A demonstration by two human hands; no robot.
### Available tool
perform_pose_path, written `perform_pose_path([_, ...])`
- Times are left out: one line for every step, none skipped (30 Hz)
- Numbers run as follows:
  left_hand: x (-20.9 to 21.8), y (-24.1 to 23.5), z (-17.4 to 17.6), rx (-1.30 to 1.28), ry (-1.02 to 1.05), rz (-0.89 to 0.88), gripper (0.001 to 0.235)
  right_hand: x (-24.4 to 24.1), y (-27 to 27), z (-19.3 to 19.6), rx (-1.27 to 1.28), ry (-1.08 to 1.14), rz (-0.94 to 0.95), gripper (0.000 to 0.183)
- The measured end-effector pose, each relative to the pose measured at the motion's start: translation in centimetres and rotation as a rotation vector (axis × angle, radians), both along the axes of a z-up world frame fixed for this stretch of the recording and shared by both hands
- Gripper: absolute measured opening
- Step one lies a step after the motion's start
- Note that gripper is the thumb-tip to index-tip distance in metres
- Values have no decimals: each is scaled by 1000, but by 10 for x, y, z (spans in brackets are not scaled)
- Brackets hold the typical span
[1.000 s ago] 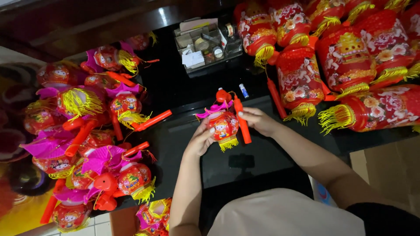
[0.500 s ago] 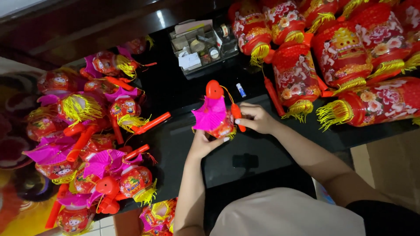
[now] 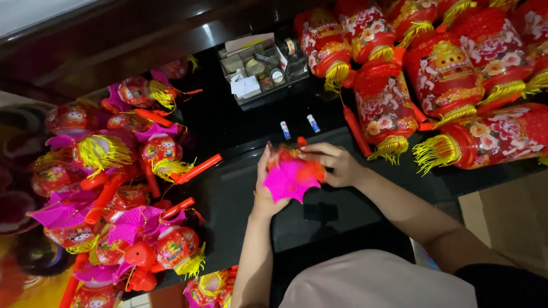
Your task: Assembling small decorative lanterns by attaching plastic handles and sticks.
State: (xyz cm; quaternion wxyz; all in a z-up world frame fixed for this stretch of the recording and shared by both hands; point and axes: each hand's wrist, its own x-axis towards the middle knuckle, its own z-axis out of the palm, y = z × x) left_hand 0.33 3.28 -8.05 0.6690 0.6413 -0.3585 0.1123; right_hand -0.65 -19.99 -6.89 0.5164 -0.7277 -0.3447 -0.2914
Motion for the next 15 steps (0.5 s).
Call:
perform_pose_path([2,0,1,1,2,-1,109,0,0,-5,1,2,-1,42])
perform_pose_path([4,1,2,89,-163,147,97,-1,0,-10,-23,-107,-46,35])
perform_pose_path([5,1,3,178,-328,296,85,-1,0,-15,-48,-215,-89,31])
perform_pose_path([5,2,2,179,-326,298,85,-5,3,-11,-47,-213,-87,31])
perform_pose_path([5,3,1,174,-318,299,87,-8,5,-7,-56,-257,-87,32])
perform_pose_path([5,3,0,169,-310,300,90,-12,7,-3,-64,-301,-88,36])
perform_pose_path([5,4,-1,169,-308,303,90,-10,5,-7,-64,-300,-84,36])
perform_pose_path([4,4,-2,161,-298,301,93,-9,2,-10,-76,-326,-107,35])
perform_pose_path([5,4,-2,152,-288,298,96,-8,-1,-13,-88,-352,-131,36])
perform_pose_path([5,4,-4,153,-288,301,96,-8,-2,-14,-87,-352,-129,36])
perform_pose_path([6,4,-4,144,-280,296,100,-7,-3,-15,-104,-365,-136,36])
perform_pose_path([7,4,-5,135,-273,292,103,-7,-4,-16,-121,-378,-143,36])
perform_pose_path([8,3,-6,136,-274,291,103,-7,-4,-16,-120,-379,-144,36])
perform_pose_path([9,3,-7,128,-266,285,107,-8,-4,-16,-117,-376,-147,36])
perform_pose_path([10,2,-8,119,-259,278,110,-8,-4,-16,-114,-373,-152,35])
